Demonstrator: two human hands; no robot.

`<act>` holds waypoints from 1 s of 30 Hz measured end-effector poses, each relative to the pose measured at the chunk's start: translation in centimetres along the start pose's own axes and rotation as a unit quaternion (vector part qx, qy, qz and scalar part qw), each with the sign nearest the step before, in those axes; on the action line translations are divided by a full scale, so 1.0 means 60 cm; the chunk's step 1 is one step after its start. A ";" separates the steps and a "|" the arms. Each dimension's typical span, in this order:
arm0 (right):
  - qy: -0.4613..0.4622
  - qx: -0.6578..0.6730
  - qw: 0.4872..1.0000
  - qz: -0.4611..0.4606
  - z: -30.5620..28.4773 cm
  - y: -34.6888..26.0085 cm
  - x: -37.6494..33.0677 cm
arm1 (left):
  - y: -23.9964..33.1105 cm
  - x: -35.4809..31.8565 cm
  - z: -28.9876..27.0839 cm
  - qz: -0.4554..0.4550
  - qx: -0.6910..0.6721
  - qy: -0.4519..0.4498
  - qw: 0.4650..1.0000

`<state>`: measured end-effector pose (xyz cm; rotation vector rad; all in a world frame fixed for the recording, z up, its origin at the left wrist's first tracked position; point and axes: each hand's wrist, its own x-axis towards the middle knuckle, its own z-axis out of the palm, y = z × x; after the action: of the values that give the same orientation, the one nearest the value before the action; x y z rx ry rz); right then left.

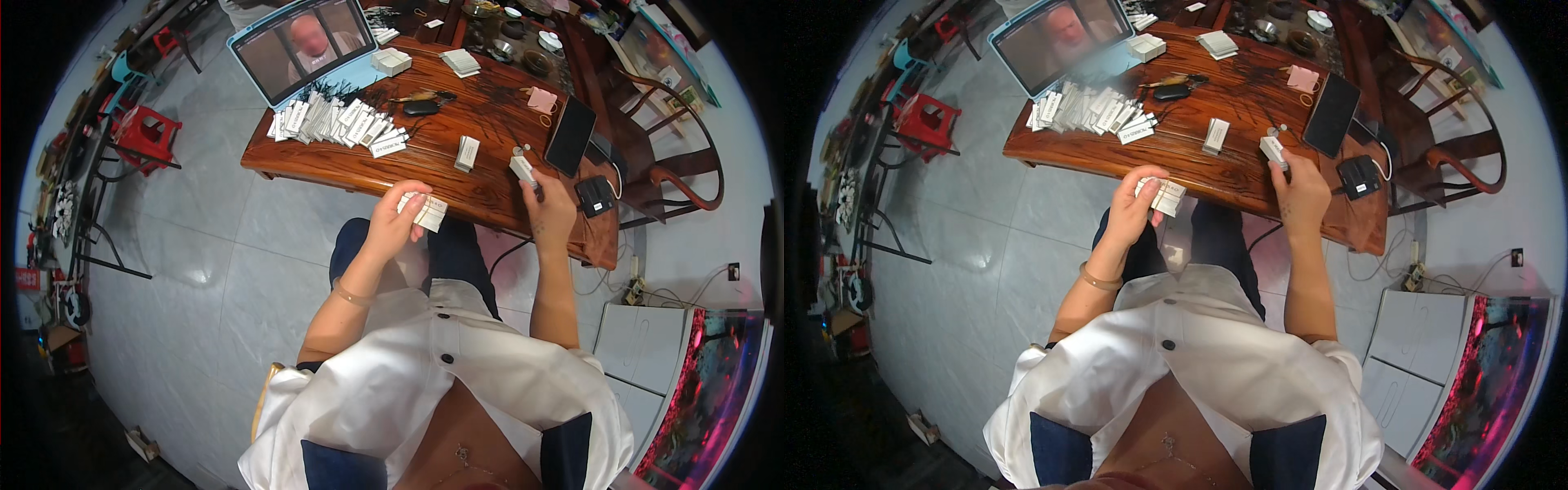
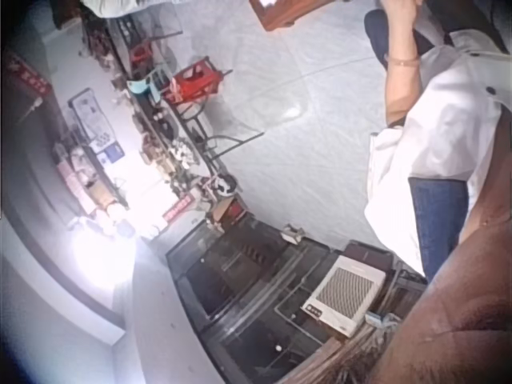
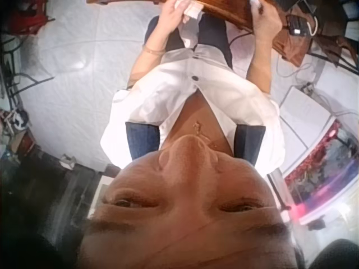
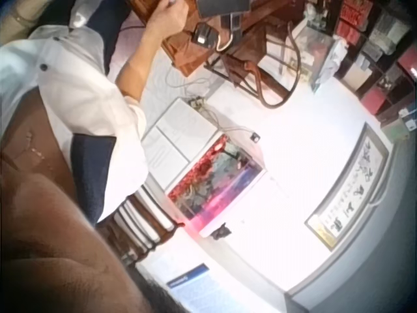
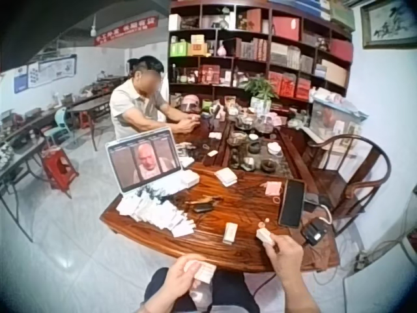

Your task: The person assembles product boxes by hand, folding flat packaging boxes into shape and inserting product tags into them.

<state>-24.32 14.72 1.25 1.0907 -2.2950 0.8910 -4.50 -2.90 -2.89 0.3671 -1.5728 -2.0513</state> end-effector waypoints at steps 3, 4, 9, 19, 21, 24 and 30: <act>0.012 -0.094 0.994 -0.057 0.031 0.021 -0.018 | -0.004 0.003 0.000 0.021 -0.035 0.001 0.999; -0.012 -0.125 0.991 -0.056 0.031 0.017 -0.023 | 0.001 0.001 0.002 0.018 -0.052 0.005 0.998; -0.031 -0.052 0.996 -0.069 -0.010 -0.032 -0.006 | 0.014 -0.001 0.003 0.026 -0.049 0.011 0.998; -0.269 0.504 0.810 0.131 -0.002 -0.139 -0.040 | 0.023 -0.007 0.031 0.117 0.110 0.025 0.987; -0.249 0.492 0.829 0.094 0.002 -0.142 -0.043 | 0.023 -0.006 0.026 0.160 0.135 0.026 0.977; -0.283 0.491 0.817 0.105 0.001 -0.145 -0.044 | 0.018 -0.005 0.020 0.210 0.200 0.028 0.957; -0.295 0.483 0.814 0.134 0.001 -0.154 -0.047 | 0.018 -0.012 0.030 0.134 0.150 0.046 0.978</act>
<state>-15.27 11.66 2.80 1.6172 -2.5080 2.2646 -4.58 -1.27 -1.44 0.3316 -1.7724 -1.5768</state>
